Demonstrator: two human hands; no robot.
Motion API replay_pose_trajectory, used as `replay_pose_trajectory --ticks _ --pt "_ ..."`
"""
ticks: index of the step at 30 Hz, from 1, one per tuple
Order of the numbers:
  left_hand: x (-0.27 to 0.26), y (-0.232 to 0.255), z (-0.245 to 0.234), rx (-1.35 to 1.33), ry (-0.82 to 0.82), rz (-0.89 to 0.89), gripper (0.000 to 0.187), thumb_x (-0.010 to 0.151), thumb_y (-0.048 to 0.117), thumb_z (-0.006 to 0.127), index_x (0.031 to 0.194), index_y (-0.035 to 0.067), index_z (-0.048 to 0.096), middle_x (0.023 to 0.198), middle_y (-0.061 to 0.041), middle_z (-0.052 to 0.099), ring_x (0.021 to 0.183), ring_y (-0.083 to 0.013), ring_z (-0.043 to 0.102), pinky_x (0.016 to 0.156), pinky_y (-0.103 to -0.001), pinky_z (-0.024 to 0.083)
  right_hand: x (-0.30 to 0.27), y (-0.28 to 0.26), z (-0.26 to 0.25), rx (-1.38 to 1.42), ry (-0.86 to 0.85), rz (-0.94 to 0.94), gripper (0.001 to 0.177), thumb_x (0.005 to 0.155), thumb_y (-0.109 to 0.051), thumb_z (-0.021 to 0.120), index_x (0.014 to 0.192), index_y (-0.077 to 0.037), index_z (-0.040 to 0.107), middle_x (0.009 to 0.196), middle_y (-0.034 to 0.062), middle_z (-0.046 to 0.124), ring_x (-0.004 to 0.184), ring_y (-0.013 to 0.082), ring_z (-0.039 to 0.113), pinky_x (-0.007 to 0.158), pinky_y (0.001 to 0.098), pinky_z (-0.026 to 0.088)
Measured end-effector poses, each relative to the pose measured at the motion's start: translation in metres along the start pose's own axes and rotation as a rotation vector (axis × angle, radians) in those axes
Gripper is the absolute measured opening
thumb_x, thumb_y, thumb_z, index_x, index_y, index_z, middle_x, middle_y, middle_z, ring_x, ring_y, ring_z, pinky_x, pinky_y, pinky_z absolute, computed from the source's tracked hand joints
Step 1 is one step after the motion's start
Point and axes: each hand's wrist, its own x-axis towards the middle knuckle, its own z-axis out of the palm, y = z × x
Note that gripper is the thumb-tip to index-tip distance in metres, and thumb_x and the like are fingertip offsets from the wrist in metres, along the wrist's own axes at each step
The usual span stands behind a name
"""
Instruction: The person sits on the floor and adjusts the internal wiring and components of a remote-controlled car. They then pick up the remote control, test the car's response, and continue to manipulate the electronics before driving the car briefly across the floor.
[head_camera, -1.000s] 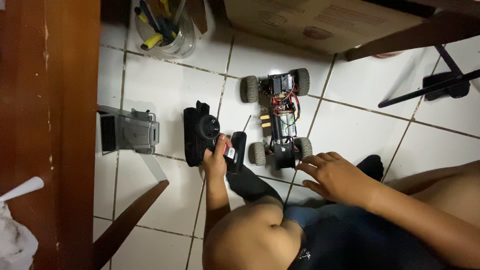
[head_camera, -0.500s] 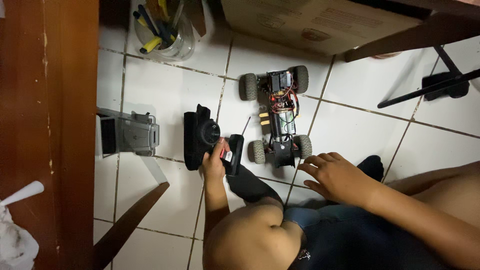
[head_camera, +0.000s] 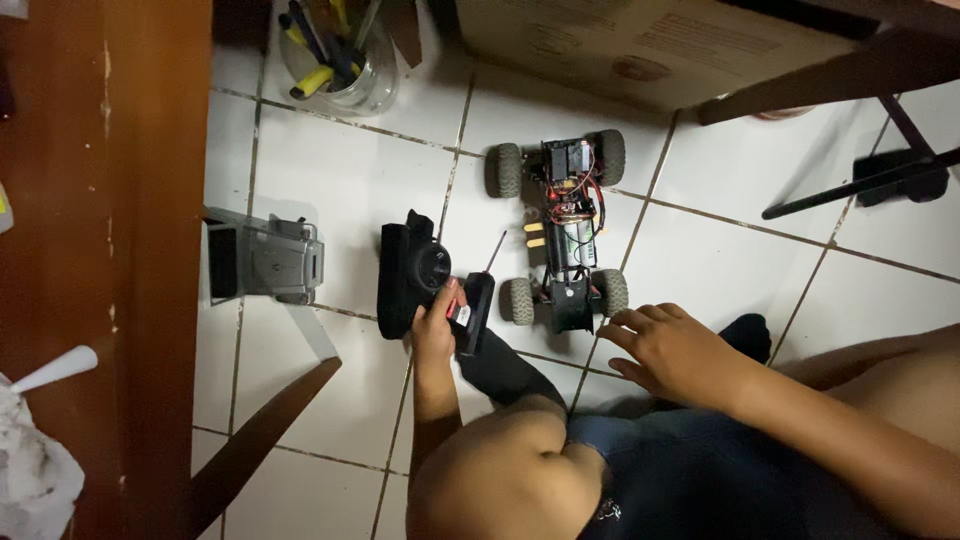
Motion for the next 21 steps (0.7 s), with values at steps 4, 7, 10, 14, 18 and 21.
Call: replay_pose_trajectory --ticks 4,7,10,14,18,21 --pt "-0.003 -0.003 -0.002 0.026 0.010 -0.017 0.025 0.095 0.008 0.067 0.071 0.004 0.060 0.071 -0.003 0.061 0.065 -0.0121 0.055 0.064 -0.027 0.042 0.001 0.001 0.002 0.002 -0.031 0.000 0.049 0.090 -0.034 0.064 0.134 -0.011 0.062 0.128 0.0147 0.065 0.108 0.0349 0.063 0.094 0.0458 0.046" --pt "-0.006 -0.005 -0.004 0.026 0.025 -0.013 0.027 0.096 0.008 0.067 0.070 0.004 0.060 0.070 -0.003 0.060 0.064 -0.0118 0.054 0.063 -0.027 0.041 0.002 0.000 0.003 0.001 0.002 -0.024 0.049 0.089 -0.034 0.065 0.133 -0.011 0.062 0.127 0.0146 0.065 0.108 0.0348 0.064 0.094 0.0459 0.046" --pt "-0.007 -0.007 -0.004 0.012 0.043 -0.039 0.027 0.095 0.008 0.067 0.070 0.005 0.060 0.069 -0.003 0.060 0.064 -0.0120 0.055 0.063 -0.027 0.041 0.001 0.000 0.002 -0.005 0.001 -0.015 0.049 0.089 -0.034 0.065 0.133 -0.012 0.063 0.127 0.0136 0.066 0.108 0.0347 0.064 0.094 0.0456 0.046" --pt "-0.010 -0.008 -0.006 0.025 0.040 -0.026 0.028 0.097 0.008 0.067 0.070 0.004 0.060 0.070 -0.003 0.060 0.064 -0.0114 0.053 0.062 -0.026 0.040 0.003 -0.004 -0.004 -0.013 -0.034 0.004 0.049 0.090 -0.035 0.065 0.133 -0.011 0.063 0.126 0.0145 0.066 0.106 0.0361 0.064 0.094 0.0460 0.047" --pt "-0.018 -0.003 -0.011 0.151 0.014 0.009 0.031 0.100 0.010 0.067 0.072 0.004 0.058 0.072 -0.002 0.058 0.064 -0.0116 0.049 0.063 -0.028 0.038 0.009 -0.017 -0.017 0.030 0.073 -0.018 0.047 0.091 -0.034 0.064 0.128 -0.006 0.062 0.119 0.0163 0.068 0.103 0.0359 0.067 0.090 0.0466 0.050" --pt "-0.031 0.000 -0.014 0.615 -0.117 0.324 0.027 0.101 0.012 0.065 0.075 0.003 0.061 0.074 -0.002 0.060 0.068 -0.0133 0.054 0.066 -0.029 0.042 0.019 -0.030 -0.024 0.371 -0.090 0.259 0.060 0.095 -0.043 0.061 0.148 -0.017 0.051 0.124 0.0148 0.068 0.095 0.0336 0.072 0.090 0.0413 0.055"
